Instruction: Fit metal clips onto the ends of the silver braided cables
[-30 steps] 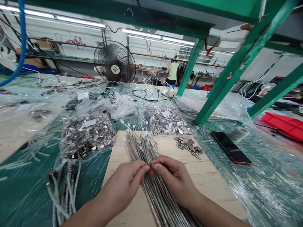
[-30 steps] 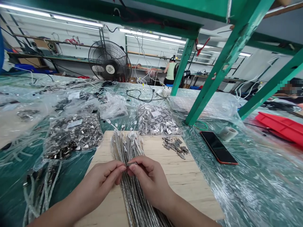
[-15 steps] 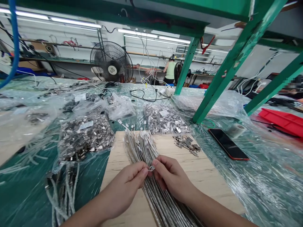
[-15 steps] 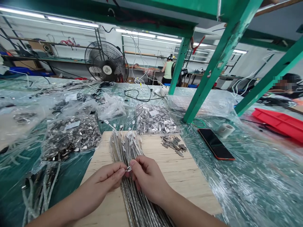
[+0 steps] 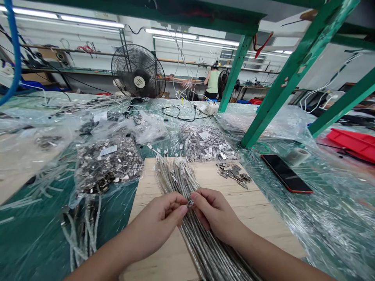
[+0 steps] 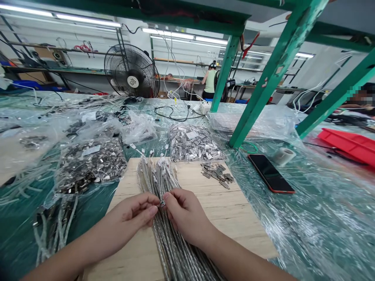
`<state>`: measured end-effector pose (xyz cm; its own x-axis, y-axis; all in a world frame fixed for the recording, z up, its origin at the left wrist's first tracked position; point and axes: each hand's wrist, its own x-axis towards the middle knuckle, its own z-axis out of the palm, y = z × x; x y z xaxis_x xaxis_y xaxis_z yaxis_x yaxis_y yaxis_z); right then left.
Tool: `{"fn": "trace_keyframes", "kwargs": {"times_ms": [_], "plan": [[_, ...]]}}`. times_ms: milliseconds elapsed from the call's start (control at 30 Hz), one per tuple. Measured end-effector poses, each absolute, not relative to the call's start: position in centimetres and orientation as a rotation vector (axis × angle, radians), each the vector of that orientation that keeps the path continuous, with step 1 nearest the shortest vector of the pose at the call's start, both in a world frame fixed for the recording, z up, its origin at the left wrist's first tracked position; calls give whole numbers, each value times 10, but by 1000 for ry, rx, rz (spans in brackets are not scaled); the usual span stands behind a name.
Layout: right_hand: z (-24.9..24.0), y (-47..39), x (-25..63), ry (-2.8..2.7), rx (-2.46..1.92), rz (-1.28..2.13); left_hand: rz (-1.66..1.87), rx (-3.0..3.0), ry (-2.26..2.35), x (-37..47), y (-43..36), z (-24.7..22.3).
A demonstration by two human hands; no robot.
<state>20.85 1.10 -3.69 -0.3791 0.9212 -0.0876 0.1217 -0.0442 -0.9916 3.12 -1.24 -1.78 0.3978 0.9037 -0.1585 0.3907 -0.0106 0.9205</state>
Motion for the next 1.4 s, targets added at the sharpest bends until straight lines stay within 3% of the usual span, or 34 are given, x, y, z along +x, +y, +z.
{"fn": "trace_keyframes", "kwargs": {"times_ms": [233,600,1000,1400], "plan": [[-37,13,208,-1527,-1139,1487,548,1940,1335,29,-15,-20],[-36,12,209,-1574,-1176,1450,540,1791,1326,33,-12,-18],[-39,16,207,-1428,-1195,1582,388,2302,1495,34,-19,-29],[-38,15,208,-1393,-1226,1611,425,2281,1477,35,-21,-36]]}}
